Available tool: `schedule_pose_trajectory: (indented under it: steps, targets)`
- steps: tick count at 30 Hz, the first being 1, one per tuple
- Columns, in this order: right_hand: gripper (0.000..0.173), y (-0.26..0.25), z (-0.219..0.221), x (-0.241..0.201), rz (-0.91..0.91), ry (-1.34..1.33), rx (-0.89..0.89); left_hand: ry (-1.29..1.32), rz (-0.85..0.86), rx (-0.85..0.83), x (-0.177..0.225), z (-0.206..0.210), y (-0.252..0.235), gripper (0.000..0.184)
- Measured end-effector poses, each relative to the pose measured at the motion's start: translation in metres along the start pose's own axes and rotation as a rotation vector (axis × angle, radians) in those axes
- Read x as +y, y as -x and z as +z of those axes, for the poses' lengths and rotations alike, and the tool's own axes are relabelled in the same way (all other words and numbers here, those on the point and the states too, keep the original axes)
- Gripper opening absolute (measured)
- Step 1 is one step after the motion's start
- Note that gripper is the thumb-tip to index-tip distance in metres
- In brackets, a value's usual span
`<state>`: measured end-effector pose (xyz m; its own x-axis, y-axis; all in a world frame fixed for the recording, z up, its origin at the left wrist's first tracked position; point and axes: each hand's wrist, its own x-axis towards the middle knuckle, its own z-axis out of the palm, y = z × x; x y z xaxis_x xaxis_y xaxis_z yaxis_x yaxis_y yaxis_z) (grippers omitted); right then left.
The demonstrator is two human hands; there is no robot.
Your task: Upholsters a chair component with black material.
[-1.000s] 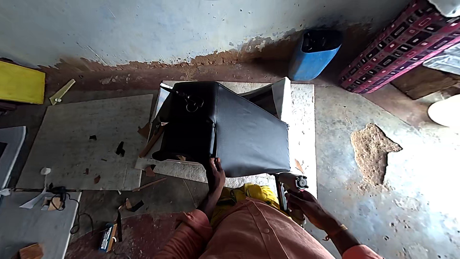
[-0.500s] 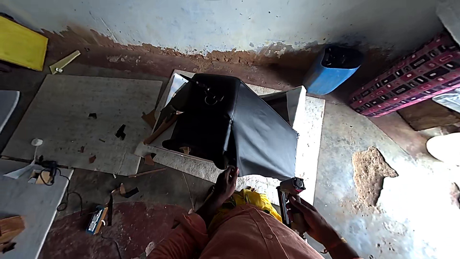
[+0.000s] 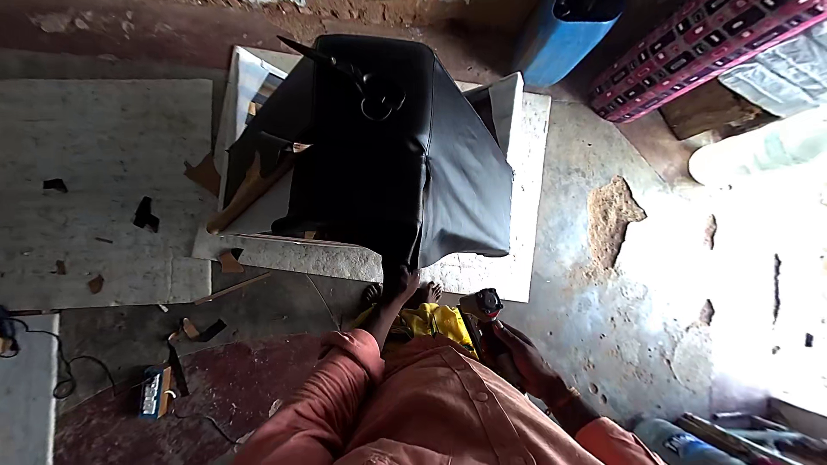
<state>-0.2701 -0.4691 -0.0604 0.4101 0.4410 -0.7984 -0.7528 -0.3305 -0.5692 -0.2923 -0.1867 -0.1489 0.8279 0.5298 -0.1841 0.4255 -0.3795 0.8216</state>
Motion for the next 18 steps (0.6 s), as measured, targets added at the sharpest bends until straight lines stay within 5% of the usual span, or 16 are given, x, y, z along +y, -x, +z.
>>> schedule_pose_trajectory:
  steps: [5,10,15,18]
  targets:
    - [0.059,0.030,0.018,-0.061,-0.117,0.216,-0.156,-0.093,0.034,0.058,-0.008,0.009,-0.004,0.036]
    - [0.060,0.000,0.051,-0.151,-0.317,1.066,-0.396,-0.094,-0.109,-0.024,0.002,0.003,-0.005,0.038]
    - [0.064,-0.044,0.037,-0.171,-0.248,1.801,-0.114,0.210,-0.342,0.039,-0.003,-0.016,-0.005,0.037]
    - [0.070,-0.059,-0.011,-0.172,-0.186,1.867,-0.040,0.341,-0.461,0.208,0.018,-0.014,0.019,0.060]
